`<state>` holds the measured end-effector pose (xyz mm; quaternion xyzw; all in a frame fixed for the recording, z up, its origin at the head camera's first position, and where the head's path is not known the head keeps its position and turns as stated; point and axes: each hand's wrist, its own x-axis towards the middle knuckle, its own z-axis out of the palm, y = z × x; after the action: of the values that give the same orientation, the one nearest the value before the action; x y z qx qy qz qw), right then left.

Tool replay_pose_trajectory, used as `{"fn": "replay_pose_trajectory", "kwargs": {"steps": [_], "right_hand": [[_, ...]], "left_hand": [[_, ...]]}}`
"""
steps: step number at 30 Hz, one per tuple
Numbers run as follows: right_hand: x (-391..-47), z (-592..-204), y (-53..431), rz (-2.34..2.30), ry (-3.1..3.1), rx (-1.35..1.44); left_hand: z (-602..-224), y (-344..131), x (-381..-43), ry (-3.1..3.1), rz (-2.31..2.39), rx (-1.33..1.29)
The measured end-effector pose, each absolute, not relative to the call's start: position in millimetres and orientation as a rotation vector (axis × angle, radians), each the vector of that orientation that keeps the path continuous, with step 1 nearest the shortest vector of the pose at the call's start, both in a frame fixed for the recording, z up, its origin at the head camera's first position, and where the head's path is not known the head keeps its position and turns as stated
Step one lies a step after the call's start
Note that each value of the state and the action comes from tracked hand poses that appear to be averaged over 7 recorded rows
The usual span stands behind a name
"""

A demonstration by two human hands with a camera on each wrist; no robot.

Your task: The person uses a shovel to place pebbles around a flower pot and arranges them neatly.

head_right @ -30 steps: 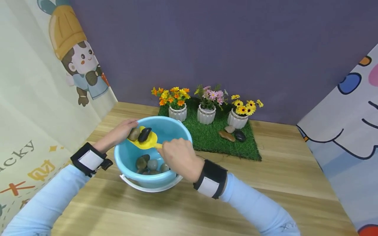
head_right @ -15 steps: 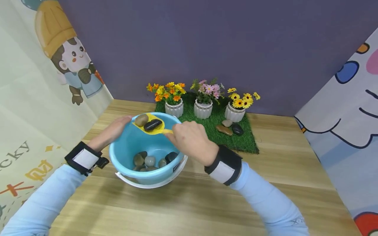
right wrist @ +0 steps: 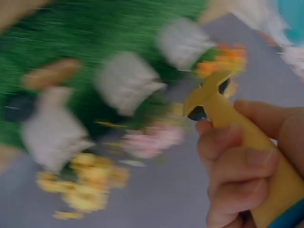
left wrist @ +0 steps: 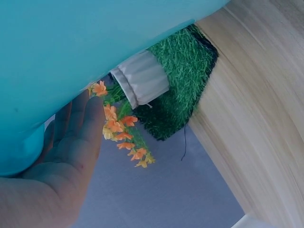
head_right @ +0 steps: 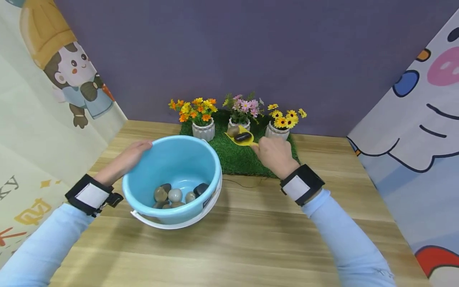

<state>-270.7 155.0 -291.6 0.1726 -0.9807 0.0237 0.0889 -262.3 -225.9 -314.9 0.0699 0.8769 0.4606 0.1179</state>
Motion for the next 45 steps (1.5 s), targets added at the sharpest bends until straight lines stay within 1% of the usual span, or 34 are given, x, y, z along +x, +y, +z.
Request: {"fn": "replay_pose_trajectory", "kwargs": {"steps": [3, 7, 12, 18, 33, 38, 45], "right_hand": [[-283, -319, 173, 0.045, -2.969, 0.445], [-299, -343, 188, 0.053, -3.126, 0.3], [-315, -362, 199, 0.015, -3.238, 0.149], [-321, -374, 207, -0.079, -3.215, 0.131], [-305, -377, 227, -0.069, -3.124, 0.148], [-315, -369, 222, -0.107, -3.196, 0.226], [-327, -351, 211, -0.389, -3.18, 0.352]], "left_hand": [[-315, -228, -261, 2.57, 1.337, 0.196], [-315, -229, -261, 2.587, 1.313, 0.191], [-316, -229, -262, 2.583, 1.308, 0.19], [-318, -227, -261, 2.57, 1.326, 0.2], [-316, -226, -263, 2.554, 1.325, 0.184], [-317, -228, -262, 2.551, 1.339, 0.16], [-315, -227, -259, 2.538, 1.354, 0.155]]}}
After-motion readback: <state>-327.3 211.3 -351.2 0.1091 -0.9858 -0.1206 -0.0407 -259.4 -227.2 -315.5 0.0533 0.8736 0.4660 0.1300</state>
